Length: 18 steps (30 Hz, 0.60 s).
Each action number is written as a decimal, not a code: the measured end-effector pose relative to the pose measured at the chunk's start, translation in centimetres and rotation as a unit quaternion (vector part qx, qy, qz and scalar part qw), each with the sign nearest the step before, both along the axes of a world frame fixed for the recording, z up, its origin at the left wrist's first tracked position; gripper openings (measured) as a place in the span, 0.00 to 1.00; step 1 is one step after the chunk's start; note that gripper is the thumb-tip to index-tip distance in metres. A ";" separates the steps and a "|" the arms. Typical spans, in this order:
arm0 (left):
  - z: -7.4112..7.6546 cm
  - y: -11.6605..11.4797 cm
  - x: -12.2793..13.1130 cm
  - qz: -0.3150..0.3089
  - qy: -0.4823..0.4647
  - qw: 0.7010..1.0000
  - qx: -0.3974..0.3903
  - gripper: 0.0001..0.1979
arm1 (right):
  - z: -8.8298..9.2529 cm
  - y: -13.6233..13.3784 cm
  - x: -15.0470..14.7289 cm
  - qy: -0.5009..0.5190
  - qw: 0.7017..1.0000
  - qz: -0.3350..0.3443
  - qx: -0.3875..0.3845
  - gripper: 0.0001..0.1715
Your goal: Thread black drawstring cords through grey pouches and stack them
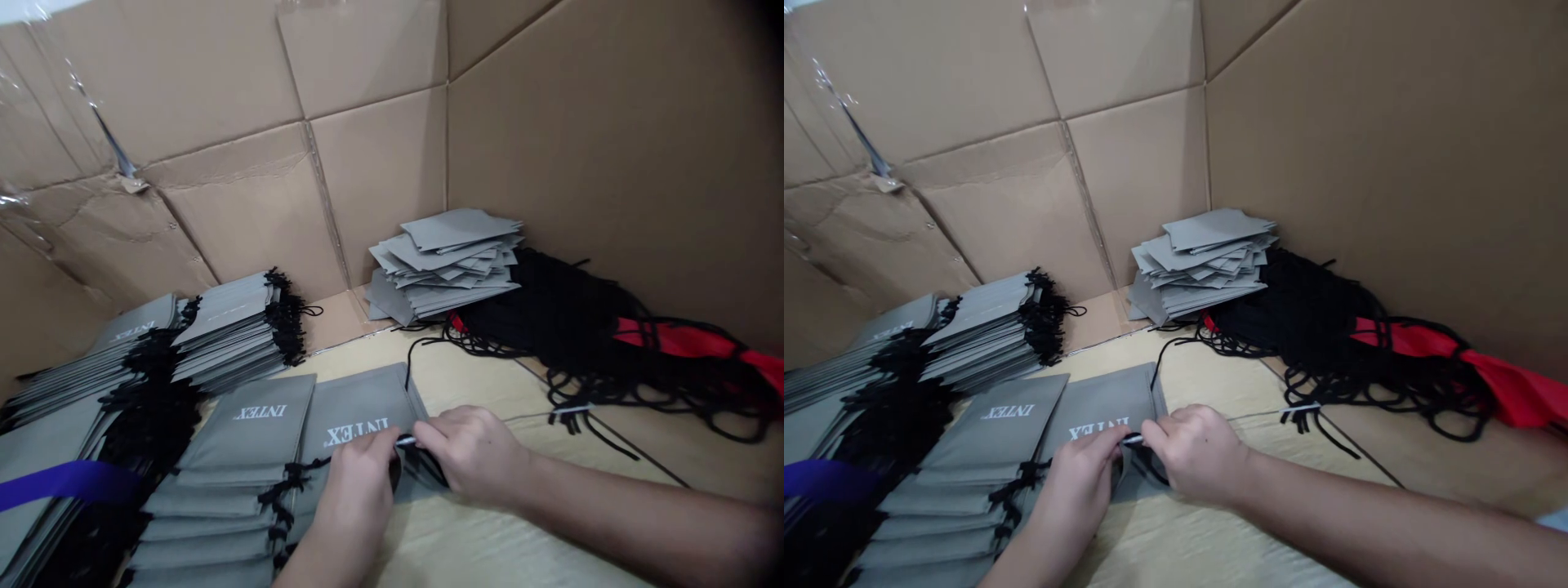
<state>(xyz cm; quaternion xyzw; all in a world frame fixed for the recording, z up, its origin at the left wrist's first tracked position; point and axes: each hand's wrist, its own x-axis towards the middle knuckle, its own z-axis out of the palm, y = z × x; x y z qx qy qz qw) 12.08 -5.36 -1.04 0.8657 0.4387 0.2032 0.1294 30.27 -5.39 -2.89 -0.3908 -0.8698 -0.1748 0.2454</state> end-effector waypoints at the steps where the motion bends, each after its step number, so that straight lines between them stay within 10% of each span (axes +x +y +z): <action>1: 0.2 0.0 -0.2 -0.005 -0.015 1.000 -0.008 0.18 | 0.1 0.0 -0.1 0.002 1.000 0.003 -0.002 0.05; 7: 1.8 0.0 -1.4 0.040 -0.067 0.997 -0.009 0.16 | 1.4 0.3 -0.4 0.046 0.999 -0.008 -0.006 0.11; 18: 1.7 0.3 -0.5 0.057 0.173 0.983 0.004 0.12 | 1.6 0.1 -0.3 0.013 0.997 -0.023 -0.074 0.09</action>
